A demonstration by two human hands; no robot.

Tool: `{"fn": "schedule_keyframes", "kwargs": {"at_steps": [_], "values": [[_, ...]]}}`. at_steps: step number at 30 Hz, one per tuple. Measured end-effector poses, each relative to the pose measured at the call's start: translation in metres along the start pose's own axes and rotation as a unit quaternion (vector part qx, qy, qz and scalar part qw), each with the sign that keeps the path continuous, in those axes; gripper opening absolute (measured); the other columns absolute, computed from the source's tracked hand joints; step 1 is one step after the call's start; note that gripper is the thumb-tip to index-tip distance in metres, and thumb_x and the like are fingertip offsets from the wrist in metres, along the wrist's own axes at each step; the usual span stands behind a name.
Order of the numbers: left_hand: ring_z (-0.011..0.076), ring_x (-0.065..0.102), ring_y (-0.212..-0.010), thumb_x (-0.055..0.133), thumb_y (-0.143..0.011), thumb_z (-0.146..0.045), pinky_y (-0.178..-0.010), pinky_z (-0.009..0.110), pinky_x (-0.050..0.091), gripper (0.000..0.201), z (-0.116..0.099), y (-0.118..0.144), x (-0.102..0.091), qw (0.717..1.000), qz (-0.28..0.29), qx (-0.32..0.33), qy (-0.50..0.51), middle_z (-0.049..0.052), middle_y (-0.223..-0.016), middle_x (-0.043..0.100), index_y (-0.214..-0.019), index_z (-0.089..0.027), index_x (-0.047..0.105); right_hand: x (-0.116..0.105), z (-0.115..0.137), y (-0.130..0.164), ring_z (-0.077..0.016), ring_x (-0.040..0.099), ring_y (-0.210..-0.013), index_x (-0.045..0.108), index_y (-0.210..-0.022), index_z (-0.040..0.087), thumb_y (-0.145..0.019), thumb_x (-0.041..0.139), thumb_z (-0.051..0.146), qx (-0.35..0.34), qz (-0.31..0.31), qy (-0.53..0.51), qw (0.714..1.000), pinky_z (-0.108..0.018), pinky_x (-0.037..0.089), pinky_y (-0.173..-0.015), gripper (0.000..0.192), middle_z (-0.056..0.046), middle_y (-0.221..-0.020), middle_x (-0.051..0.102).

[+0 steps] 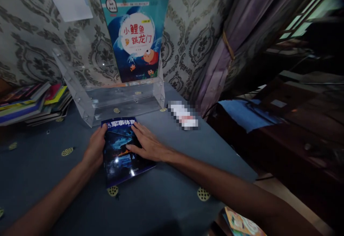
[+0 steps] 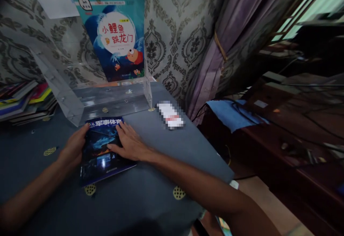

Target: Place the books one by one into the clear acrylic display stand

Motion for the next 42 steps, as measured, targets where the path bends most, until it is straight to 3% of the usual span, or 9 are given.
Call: {"fn": "schedule_keyframes", "kwargs": {"at_steps": [4, 7, 11, 17, 21, 26, 30, 36, 42], "values": [[0.022, 0.074, -0.068, 0.057, -0.096, -0.048, -0.061, 0.031, 0.062, 0.034, -0.001, -0.002, 0.012, 0.998, 0.021, 0.043, -0.028, 0.007, -0.082, 0.076, -0.092, -0.017, 0.071, -0.006, 0.001, 0.0, -0.0306, 0.006, -0.156, 0.011, -0.162, 0.011, -0.09, 0.039, 0.079, 0.024, -0.014, -0.111, 0.993, -0.054, 0.01, -0.127, 0.102, -0.015, -0.169, 0.007], [0.0241, 0.075, -0.071, 0.056, -0.095, -0.055, -0.063, 0.033, 0.063, 0.042, -0.004, -0.001, 0.021, 0.996, 0.061, 0.06, -0.019, 0.008, -0.081, 0.076, -0.096, -0.017, 0.072, -0.006, -0.01, -0.004, -0.0268, 0.011, -0.156, 0.018, -0.162, 0.022, -0.09, 0.042, 0.077, 0.039, -0.054, -0.195, 0.979, -0.052, 0.012, -0.127, 0.093, -0.007, -0.169, 0.013], [0.0238, 0.075, -0.075, 0.058, -0.092, -0.06, -0.065, 0.033, 0.062, 0.046, -0.01, 0.005, 0.03, 0.988, 0.127, 0.088, 0.018, 0.008, -0.079, 0.075, -0.099, -0.016, 0.071, 0.0, -0.026, -0.013, -0.0259, 0.029, -0.152, 0.031, -0.158, 0.025, -0.092, 0.046, 0.067, 0.052, -0.123, -0.319, 0.938, -0.052, 0.024, -0.125, 0.079, -0.005, -0.165, 0.029], [0.0212, 0.068, -0.069, 0.068, -0.073, -0.075, -0.057, 0.027, 0.055, 0.059, -0.027, 0.019, 0.029, 0.972, 0.078, 0.223, -0.013, 0.003, -0.068, 0.069, -0.081, -0.017, 0.068, -0.007, -0.016, -0.015, -0.0329, 0.056, -0.132, 0.052, -0.144, 0.025, -0.09, 0.053, 0.055, -0.013, -0.129, -0.464, 0.876, -0.055, 0.044, -0.11, 0.062, -0.008, -0.136, 0.066], [0.0177, 0.058, -0.061, 0.061, -0.078, -0.076, -0.053, 0.025, 0.049, 0.057, -0.037, 0.027, 0.021, 0.935, 0.062, 0.343, -0.067, 0.001, -0.061, 0.06, -0.065, -0.021, 0.059, -0.029, -0.001, -0.004, -0.0315, 0.052, -0.135, 0.047, -0.147, 0.027, -0.094, 0.051, 0.055, -0.074, -0.171, -0.414, 0.891, -0.053, 0.044, -0.111, 0.06, -0.008, -0.14, 0.062], [0.0158, 0.049, -0.055, 0.058, -0.085, -0.066, -0.054, 0.026, 0.047, 0.051, -0.035, 0.028, 0.011, 0.884, 0.063, 0.455, -0.086, -0.001, -0.055, 0.053, -0.06, -0.023, 0.051, -0.039, 0.0, 0.009, -0.0289, 0.031, -0.149, 0.022, -0.158, 0.028, -0.099, 0.042, 0.055, -0.098, -0.273, -0.206, 0.935, -0.054, 0.026, -0.123, 0.067, -0.011, -0.159, 0.039], [0.0189, 0.06, -0.062, 0.063, -0.08, -0.063, -0.06, 0.028, 0.053, 0.046, -0.023, 0.017, 0.009, 0.893, 0.096, 0.435, -0.065, 0.002, -0.063, 0.065, -0.065, -0.02, 0.062, -0.027, -0.003, 0.014, -0.0281, 0.026, -0.152, 0.014, -0.159, 0.029, -0.102, 0.039, 0.051, -0.102, -0.27, -0.18, 0.94, -0.055, 0.02, -0.125, 0.067, -0.01, -0.163, 0.03], [0.0249, 0.07, -0.068, 0.084, -0.051, -0.059, -0.063, 0.034, 0.06, 0.052, -0.002, 0.003, 0.007, 0.942, 0.129, 0.311, -0.019, 0.005, -0.072, 0.075, -0.076, -0.016, 0.072, -0.013, -0.005, 0.014, -0.0278, 0.036, -0.147, 0.017, -0.159, 0.029, -0.104, 0.04, 0.041, -0.117, -0.252, -0.206, 0.938, -0.053, 0.03, -0.122, 0.061, -0.01, -0.16, 0.037], [0.03, 0.074, -0.096, 0.088, -0.057, -0.051, -0.088, 0.041, 0.061, 0.06, -0.004, 0.012, 0.01, 0.935, 0.224, 0.274, -0.032, 0.01, -0.1, 0.079, -0.104, -0.016, 0.073, 0.0, -0.026, 0.009, -0.0323, 0.041, -0.144, 0.024, -0.157, 0.031, -0.099, 0.049, 0.042, -0.103, -0.265, -0.185, 0.941, -0.058, 0.036, -0.118, 0.063, -0.011, -0.156, 0.043]]}}
Point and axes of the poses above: each hand's wrist, its own y-axis away from the middle knuckle, its own x-axis out of the palm, z = x × y, the point moved 2 cm from there along -y, towards the middle knuckle
